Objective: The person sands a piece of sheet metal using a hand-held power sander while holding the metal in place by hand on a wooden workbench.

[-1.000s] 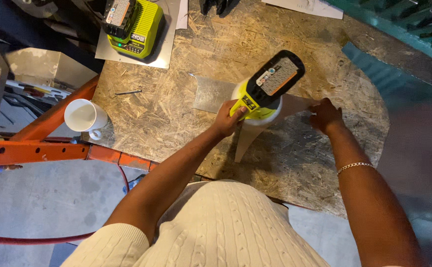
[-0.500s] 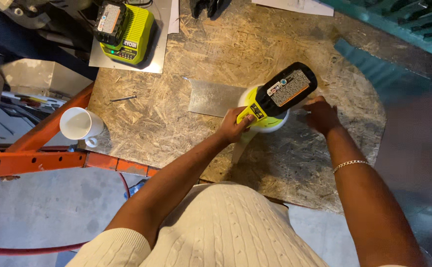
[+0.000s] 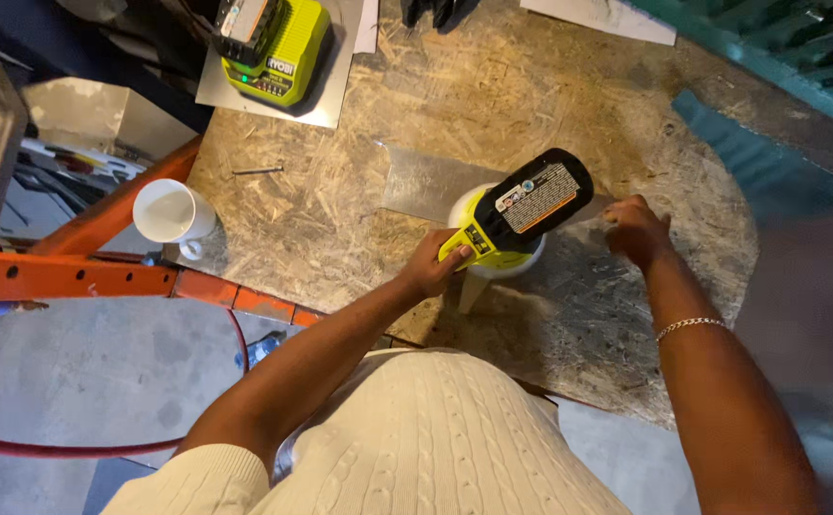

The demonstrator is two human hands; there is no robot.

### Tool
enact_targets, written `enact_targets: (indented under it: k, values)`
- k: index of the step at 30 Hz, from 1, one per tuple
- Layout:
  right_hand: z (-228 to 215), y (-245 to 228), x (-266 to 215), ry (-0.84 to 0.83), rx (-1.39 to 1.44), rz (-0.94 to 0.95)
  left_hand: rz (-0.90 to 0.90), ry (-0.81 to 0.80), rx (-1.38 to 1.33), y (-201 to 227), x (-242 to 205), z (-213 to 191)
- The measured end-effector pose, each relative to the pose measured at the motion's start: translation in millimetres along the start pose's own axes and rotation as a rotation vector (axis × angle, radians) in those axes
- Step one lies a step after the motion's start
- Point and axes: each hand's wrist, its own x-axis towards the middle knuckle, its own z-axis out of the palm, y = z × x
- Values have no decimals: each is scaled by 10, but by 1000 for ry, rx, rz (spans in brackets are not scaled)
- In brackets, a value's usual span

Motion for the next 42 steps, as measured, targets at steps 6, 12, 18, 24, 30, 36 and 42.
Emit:
enact_targets:
  k: [6,12,18,24,30,36,42]
  values:
    - [-152,-190,-137,-39,-63,42,30,19,73,-117,-259,-21]
    - [-251,-304,-237,-74,-147,-8,46,7,22,-162,-471,-3]
    - [-312,-365,-267,-68,-89,-26,29,13,30,-68,-595,6]
    - [-277,-420,-198,-53,-148,-63,20,84,7,-36,-450,56]
    - [-223,-370,-149,-107,-231,-11,7,113,70,33,-23,181]
    - [-159,-233,-18,-134,-283,-17,-78,182,-13,233,362,302]
    - [-79,-218,46,-179,-907,-189,-99,229,30,-161,433,164]
